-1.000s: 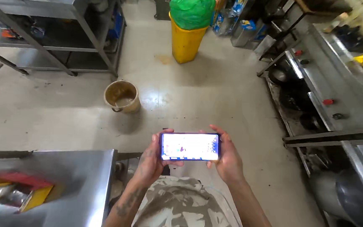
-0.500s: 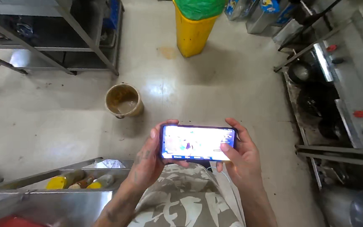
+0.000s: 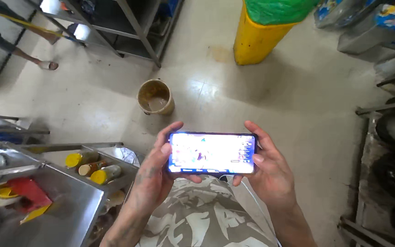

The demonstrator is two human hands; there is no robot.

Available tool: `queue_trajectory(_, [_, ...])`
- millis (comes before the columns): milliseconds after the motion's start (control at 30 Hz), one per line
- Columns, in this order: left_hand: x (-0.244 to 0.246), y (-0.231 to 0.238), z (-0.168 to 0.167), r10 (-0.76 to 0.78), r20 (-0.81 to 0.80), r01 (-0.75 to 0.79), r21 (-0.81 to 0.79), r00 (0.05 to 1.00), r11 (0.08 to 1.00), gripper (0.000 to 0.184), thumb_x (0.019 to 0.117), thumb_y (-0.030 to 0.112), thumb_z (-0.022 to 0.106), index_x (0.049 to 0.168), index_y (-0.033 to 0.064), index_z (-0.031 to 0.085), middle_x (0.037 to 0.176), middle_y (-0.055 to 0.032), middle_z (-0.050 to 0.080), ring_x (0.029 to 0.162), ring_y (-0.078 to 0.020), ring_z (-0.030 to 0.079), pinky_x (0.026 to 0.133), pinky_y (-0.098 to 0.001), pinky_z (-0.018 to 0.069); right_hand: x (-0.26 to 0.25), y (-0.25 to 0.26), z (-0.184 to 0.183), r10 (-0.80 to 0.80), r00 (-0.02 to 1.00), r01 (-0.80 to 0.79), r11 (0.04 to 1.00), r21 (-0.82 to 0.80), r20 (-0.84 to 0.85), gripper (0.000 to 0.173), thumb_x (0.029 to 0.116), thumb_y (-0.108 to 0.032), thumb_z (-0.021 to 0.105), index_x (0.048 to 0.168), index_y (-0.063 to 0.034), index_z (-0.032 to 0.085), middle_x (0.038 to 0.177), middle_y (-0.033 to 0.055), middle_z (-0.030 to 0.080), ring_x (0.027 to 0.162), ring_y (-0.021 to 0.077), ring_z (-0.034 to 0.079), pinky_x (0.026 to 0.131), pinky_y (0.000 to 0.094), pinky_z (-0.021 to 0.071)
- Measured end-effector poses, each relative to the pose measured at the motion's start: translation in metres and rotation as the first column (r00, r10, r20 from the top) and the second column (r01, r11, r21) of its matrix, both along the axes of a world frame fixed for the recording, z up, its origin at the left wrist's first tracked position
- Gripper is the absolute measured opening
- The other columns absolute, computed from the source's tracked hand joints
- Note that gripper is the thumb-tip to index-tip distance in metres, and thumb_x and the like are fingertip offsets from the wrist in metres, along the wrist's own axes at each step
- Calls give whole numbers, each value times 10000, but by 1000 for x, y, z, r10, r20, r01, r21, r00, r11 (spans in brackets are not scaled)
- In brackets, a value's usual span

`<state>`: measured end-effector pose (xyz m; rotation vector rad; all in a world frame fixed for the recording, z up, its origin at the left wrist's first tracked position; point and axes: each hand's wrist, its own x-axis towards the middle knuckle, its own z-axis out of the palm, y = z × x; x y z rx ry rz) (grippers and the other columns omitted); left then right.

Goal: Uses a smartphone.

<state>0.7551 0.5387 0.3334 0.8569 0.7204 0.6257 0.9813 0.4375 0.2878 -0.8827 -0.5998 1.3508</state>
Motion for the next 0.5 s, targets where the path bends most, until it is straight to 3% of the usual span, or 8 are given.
queue_trajectory(167, [14,-14,7,180,-64,-177,45,982,983,545,1008,331,545,1521,277,370,1266,-137,620,924,-244,735,590,-398,643,21,19,-3,149,985,-146,989,40,-90,528,1039,-315,447,1557,-241,374,1313,100,596,882,165,728,512,328,620])
queue_trajectory(300, [4,-24,14,276,-93,-263,135,957,955,611,954,158,559,1518,291,367,1262,-112,617,896,-212,734,566,-371,637,12,29,1,230,967,-223,972,74,-108,518,1041,-319,444,1550,-240,386,1308,96,597,903,170,726,520,334,624])
queue_trajectory(500, [-40,-44,18,354,-11,-346,179,935,921,682,908,104,629,1513,289,374,1244,-146,624,869,-245,735,574,-380,640,-23,31,17,316,946,-309,947,93,-68,521,1041,-312,459,1552,-237,390,1308,112,592,906,186,726,541,343,631])
